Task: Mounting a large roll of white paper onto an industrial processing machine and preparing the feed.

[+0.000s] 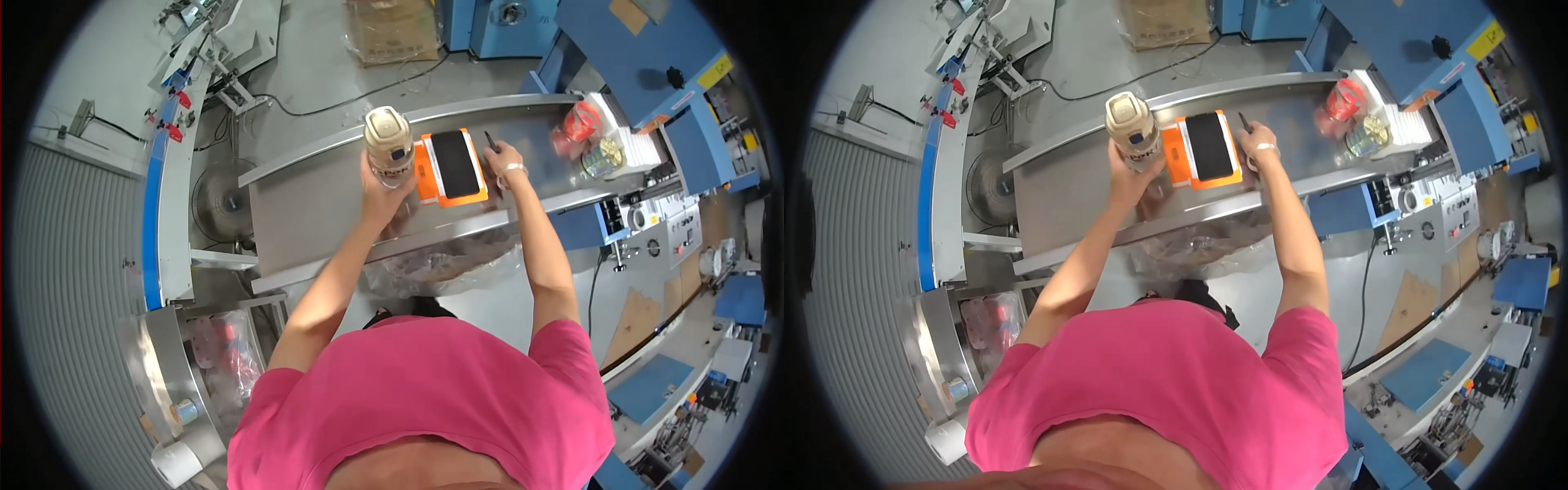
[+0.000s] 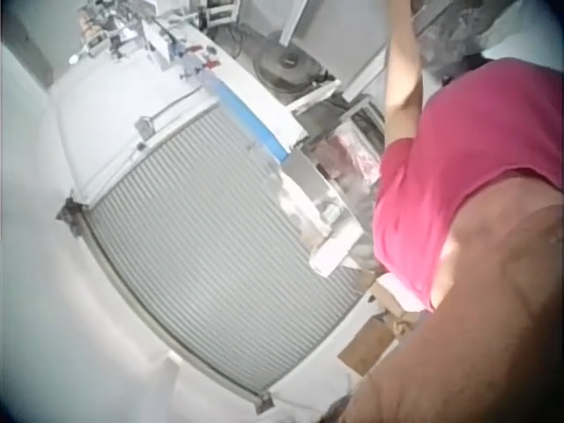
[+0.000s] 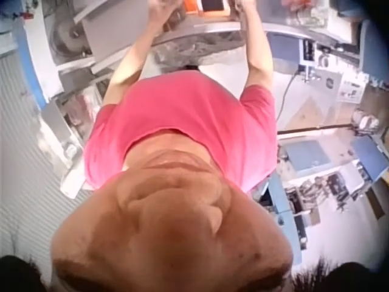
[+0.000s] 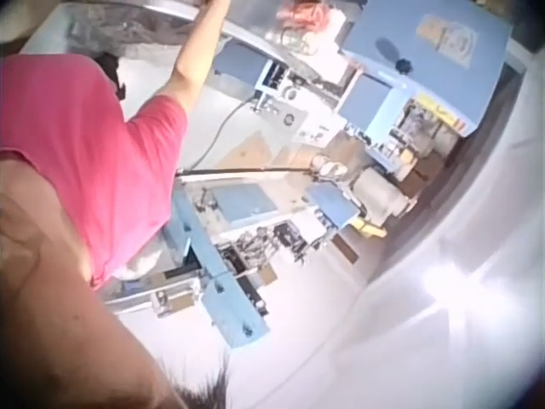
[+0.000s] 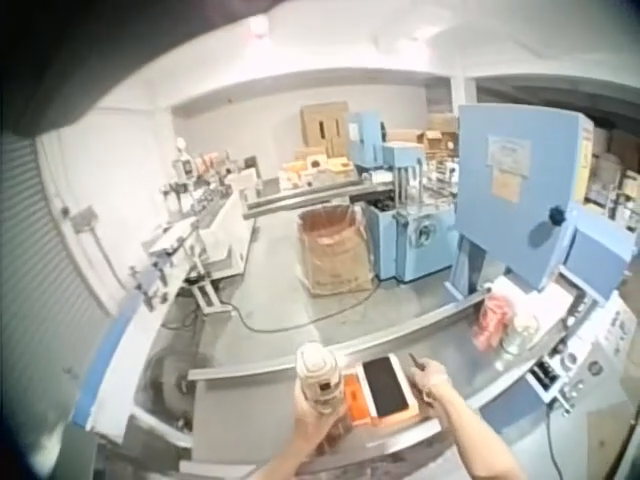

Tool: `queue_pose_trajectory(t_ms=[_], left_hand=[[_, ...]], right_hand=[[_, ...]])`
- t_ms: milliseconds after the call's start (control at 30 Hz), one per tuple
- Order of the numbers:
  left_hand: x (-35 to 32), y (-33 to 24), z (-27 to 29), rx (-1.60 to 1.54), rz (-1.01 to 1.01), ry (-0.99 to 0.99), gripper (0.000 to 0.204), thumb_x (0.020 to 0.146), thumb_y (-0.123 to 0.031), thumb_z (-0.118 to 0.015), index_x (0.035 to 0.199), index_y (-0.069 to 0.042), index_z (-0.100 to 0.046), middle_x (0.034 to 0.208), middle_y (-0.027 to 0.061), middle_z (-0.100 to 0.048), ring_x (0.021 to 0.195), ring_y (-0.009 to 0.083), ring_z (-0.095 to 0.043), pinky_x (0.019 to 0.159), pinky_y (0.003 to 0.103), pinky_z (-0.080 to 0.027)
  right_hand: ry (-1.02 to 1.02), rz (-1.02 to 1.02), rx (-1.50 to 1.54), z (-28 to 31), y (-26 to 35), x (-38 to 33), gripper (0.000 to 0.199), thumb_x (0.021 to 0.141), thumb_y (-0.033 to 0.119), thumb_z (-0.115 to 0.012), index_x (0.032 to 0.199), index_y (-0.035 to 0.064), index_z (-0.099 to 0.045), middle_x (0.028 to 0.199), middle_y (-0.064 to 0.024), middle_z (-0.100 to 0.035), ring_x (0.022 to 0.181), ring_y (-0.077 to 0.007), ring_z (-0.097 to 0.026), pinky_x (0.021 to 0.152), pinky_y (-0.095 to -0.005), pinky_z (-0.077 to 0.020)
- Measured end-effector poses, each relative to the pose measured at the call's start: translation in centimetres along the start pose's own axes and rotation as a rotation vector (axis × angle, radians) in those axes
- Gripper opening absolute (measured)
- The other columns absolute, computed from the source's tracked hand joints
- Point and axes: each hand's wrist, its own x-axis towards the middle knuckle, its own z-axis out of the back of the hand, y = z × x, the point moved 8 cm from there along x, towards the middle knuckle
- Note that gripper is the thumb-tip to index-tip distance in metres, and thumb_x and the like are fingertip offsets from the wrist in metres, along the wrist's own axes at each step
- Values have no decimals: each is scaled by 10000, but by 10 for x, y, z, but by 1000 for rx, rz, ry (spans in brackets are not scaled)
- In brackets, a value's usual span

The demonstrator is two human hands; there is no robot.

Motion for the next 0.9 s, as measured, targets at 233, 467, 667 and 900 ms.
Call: queue_pose_trajectory(t_ms=[233,467,667,900], left_hand=[[-25,18,-1,-85,113,141,728,636,-210,-736,1203,19,-341,1130,191,-481,1064,298,-475,894,373,-380],[-64,44,46,40,260,120,788,663,-253,-698,1278,8,-280,1169,188,-435,959,260,-495,823,344,-418],[-98,73,192,-63,452,-102,656,720,-218,-669,1257,-29,-342,1095,148,-503,771,187,-550,695,310,-466],[-170,120,426,128,536,-417,477,778,-183,-631,1176,-19,-426,970,113,-552,709,124,-546,649,253,-449]], right_hand=[[-67,78,-180,-21,-3,-31,191,651,101,-549,831,65,-602,824,-204,-597,823,-383,-562,750,-425,-452],[29,58,-14,-15,-1,-43,379,635,73,-621,1012,91,-592,880,-119,-638,841,-260,-613,763,-334,-475],[-13,237,-172,-35,-20,-8,289,650,49,-566,923,137,-607,812,-98,-638,746,-230,-624,678,-338,-491],[5,82,-231,-15,-37,-17,509,754,59,-506,1251,65,-396,1146,-151,-539,1048,-242,-527,877,-311,-402]])
